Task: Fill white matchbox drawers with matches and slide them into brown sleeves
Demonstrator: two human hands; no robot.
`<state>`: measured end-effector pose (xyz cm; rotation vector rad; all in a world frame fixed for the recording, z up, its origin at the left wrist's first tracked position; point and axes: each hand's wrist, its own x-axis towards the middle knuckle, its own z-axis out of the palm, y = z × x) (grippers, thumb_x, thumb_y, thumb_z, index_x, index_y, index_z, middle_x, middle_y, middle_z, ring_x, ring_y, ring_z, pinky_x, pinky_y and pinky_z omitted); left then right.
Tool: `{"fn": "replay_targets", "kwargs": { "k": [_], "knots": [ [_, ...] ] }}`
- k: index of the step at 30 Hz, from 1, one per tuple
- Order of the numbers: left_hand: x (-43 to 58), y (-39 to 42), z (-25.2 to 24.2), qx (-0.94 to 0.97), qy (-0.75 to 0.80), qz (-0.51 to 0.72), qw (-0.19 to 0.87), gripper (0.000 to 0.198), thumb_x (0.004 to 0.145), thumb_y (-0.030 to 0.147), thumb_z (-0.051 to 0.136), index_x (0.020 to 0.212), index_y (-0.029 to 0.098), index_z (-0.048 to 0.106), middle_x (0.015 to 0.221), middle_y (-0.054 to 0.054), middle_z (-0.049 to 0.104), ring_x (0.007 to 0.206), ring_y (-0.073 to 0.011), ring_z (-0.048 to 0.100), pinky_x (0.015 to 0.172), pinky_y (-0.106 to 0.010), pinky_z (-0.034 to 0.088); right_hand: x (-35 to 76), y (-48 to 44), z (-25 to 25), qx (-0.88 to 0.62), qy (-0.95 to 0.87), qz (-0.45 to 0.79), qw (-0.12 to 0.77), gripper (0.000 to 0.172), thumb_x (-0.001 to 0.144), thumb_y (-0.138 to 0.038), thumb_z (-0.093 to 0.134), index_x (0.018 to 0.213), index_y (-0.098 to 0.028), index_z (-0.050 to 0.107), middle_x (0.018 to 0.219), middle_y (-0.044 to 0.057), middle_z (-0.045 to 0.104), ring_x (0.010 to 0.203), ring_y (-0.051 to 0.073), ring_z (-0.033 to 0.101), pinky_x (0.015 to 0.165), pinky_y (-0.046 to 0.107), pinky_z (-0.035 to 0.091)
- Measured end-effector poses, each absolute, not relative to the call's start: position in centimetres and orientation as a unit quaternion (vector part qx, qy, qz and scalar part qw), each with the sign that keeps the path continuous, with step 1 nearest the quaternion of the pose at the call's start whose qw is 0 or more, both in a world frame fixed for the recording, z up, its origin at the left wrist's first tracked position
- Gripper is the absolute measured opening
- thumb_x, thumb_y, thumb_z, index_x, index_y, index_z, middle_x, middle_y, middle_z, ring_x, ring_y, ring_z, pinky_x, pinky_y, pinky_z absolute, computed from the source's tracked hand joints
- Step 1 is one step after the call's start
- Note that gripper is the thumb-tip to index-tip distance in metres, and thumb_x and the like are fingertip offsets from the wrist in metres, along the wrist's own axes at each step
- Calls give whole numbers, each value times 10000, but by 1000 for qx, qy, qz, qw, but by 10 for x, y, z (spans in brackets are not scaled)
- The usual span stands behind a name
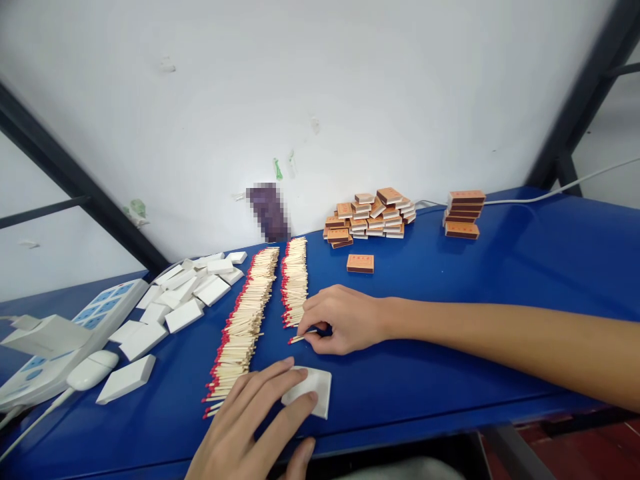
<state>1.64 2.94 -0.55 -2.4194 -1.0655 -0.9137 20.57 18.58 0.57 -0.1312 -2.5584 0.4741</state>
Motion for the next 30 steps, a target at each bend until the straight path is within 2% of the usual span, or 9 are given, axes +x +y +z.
{"fn": "replay_targets", "kwargs": {
  "k": [7, 22, 30],
  "knots": [
    [17, 31, -8, -857, -372, -309, 177, 252, 990, 216, 454, 1052, 221, 698, 1104, -56, 760, 1069, -238, 724, 826, -371, 579, 208, 185, 8, -25, -955, 142, 259, 214, 894, -165, 576, 972, -181, 775, 692, -3, 603, 606, 105, 519, 583, 252, 350],
    [17, 31, -12, -856, -364, -317, 186, 238, 983, 245, 484, 1008, 239, 720, 1058, -29, 761, 1023, -236, 715, 844, -367, 552, 207, 185, 4, -13, -952, 115, 283, 166, 866, -172, 590, 776, -183, 729, 633, -16, 561, 551, 96, 461, 580, 263, 341],
    [17, 31, -11, -858, -365, -313, 183, 226, 982, 245, 495, 1023, 232, 717, 1066, -33, 759, 1037, -242, 710, 854, -374, 552, 206, 184, 5, -30, -942, 145, 303, 123, 842, -150, 600, 847, -179, 720, 657, -12, 639, 590, 104, 547, 606, 247, 394]
  ]
}}
